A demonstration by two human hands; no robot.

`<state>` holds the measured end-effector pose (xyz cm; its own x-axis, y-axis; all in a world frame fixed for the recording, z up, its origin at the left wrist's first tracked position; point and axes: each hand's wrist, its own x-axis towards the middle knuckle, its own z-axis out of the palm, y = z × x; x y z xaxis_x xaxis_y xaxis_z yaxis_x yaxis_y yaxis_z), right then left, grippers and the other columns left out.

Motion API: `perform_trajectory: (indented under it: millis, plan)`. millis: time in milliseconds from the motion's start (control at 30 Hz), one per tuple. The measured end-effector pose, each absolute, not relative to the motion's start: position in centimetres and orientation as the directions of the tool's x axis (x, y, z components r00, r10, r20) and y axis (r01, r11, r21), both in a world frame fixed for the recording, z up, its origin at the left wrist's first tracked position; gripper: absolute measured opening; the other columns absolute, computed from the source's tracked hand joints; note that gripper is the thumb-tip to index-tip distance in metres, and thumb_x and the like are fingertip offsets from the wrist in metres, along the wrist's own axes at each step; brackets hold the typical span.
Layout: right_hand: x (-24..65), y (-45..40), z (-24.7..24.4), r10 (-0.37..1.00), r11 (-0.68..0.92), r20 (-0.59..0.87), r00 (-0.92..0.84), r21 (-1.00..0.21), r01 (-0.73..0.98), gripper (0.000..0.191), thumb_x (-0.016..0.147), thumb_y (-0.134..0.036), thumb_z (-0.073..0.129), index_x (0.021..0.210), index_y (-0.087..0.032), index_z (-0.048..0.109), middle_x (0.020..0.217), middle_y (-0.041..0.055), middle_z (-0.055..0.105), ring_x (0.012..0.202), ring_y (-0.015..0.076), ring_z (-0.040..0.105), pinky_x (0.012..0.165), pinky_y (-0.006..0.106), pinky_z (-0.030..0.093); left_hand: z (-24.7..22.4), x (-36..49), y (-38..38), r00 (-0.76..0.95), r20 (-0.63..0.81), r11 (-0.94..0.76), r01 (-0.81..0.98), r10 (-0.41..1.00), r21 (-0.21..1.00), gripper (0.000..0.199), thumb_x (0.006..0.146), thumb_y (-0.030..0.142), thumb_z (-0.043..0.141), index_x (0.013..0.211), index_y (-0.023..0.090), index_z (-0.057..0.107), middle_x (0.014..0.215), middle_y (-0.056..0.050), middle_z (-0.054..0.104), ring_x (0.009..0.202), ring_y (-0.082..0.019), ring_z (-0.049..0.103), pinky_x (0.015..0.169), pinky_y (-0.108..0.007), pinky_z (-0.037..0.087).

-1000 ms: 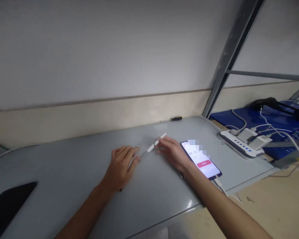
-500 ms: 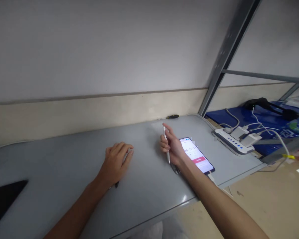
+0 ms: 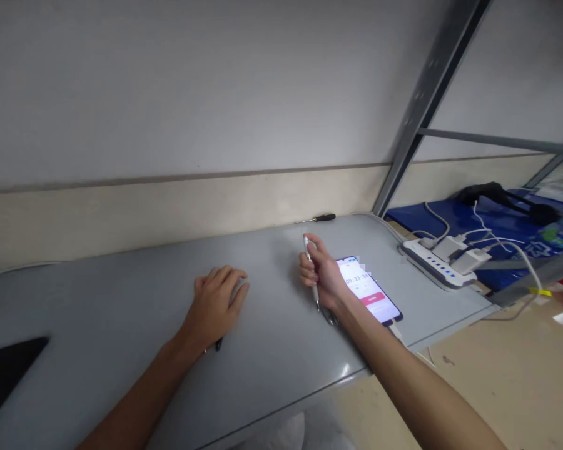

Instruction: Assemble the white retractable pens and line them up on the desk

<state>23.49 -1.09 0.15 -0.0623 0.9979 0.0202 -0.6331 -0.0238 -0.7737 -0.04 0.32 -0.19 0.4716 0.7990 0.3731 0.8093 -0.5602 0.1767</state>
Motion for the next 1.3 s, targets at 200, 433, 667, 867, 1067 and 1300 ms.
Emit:
perform_trajectory:
  millis: [200, 433, 667, 867, 1067, 1300]
  plan:
    - [23.2, -1.3, 0.5, 0.999, -0.008, 0.013, -0.034, -0.821, -0.571, 0.033, 0.086, -0.044, 0.059, 0.113, -0.033, 0.044, 0.058, -0.0096, 0.034, 0.043, 0.0070, 0.022, 0.040, 0.017, 0.018, -0.1, -0.1, 0.5, 0.453, 0.371, -0.534, 0.831, 0.811, 0.153, 0.022, 0.094, 0.032, 0.041, 0.099, 0.021, 0.059, 0.097, -0.006, 0.065, 0.095, -0.025, 0.056, 0.082, -0.040, 0.033]
    - [22.3, -1.4, 0.2, 0.989, 0.129, 0.115, 0.092, -0.978, -0.163, 0.024, 0.086, -0.042, 0.055, 0.097, -0.021, 0.056, 0.068, -0.0036, 0.050, 0.055, 0.0107, 0.046, 0.050, 0.023, 0.037, -0.2, -0.5, 0.6, 0.436, 0.395, -0.522, 0.842, 0.808, 0.138, 0.021, 0.093, 0.030, 0.042, 0.098, 0.021, 0.060, 0.099, -0.007, 0.064, 0.097, -0.026, 0.055, 0.082, -0.041, 0.035]
    - [22.7, -1.5, -1.2, 0.924, 0.127, 0.355, 0.142, -0.635, 0.762, 0.016, 0.081, -0.026, 0.062, 0.093, -0.019, 0.069, 0.101, 0.0103, 0.063, 0.101, 0.0265, 0.049, 0.087, 0.041, 0.037, -0.2, -0.8, 0.6, 0.393, 0.393, -0.424, 0.906, 0.832, -0.008, 0.018, 0.089, 0.028, 0.045, 0.094, 0.020, 0.060, 0.094, -0.010, 0.065, 0.095, -0.030, 0.053, 0.078, -0.044, 0.037]
    - [23.2, -1.5, -2.0, 0.963, 0.054, 0.257, 0.085, -0.489, 0.870, 0.032, 0.078, -0.014, 0.058, 0.108, -0.020, 0.069, 0.110, 0.0129, 0.059, 0.104, 0.0280, 0.049, 0.085, 0.038, 0.037, -0.5, -0.9, 0.5, 0.401, 0.372, -0.438, 0.899, 0.837, 0.018, 0.013, 0.085, 0.023, 0.046, 0.087, 0.021, 0.059, 0.091, -0.009, 0.068, 0.093, -0.031, 0.053, 0.073, -0.042, 0.035]
    - [23.4, -1.3, -2.3, 0.951, 0.078, 0.297, 0.087, -0.501, 0.862, 0.036, 0.077, -0.007, 0.054, 0.107, -0.018, 0.070, 0.106, 0.0129, 0.060, 0.102, 0.0271, 0.050, 0.085, 0.035, 0.039, -0.4, -0.7, 0.3, 0.417, 0.327, -0.443, 0.897, 0.848, 0.007, 0.010, 0.085, 0.021, 0.046, 0.085, 0.022, 0.055, 0.089, -0.006, 0.070, 0.090, -0.029, 0.054, 0.070, -0.038, 0.031]
    - [23.4, -1.5, -2.0, 0.945, 0.054, 0.304, 0.121, -0.508, 0.859, 0.035, 0.076, -0.012, 0.057, 0.108, -0.019, 0.070, 0.108, 0.0125, 0.059, 0.102, 0.0286, 0.049, 0.085, 0.038, 0.040, 0.2, -0.5, 0.2, 0.407, 0.244, -0.432, 0.900, 0.880, 0.058, 0.011, 0.084, 0.019, 0.046, 0.087, 0.021, 0.056, 0.074, -0.004, 0.069, 0.086, -0.028, 0.056, 0.072, -0.038, 0.029]
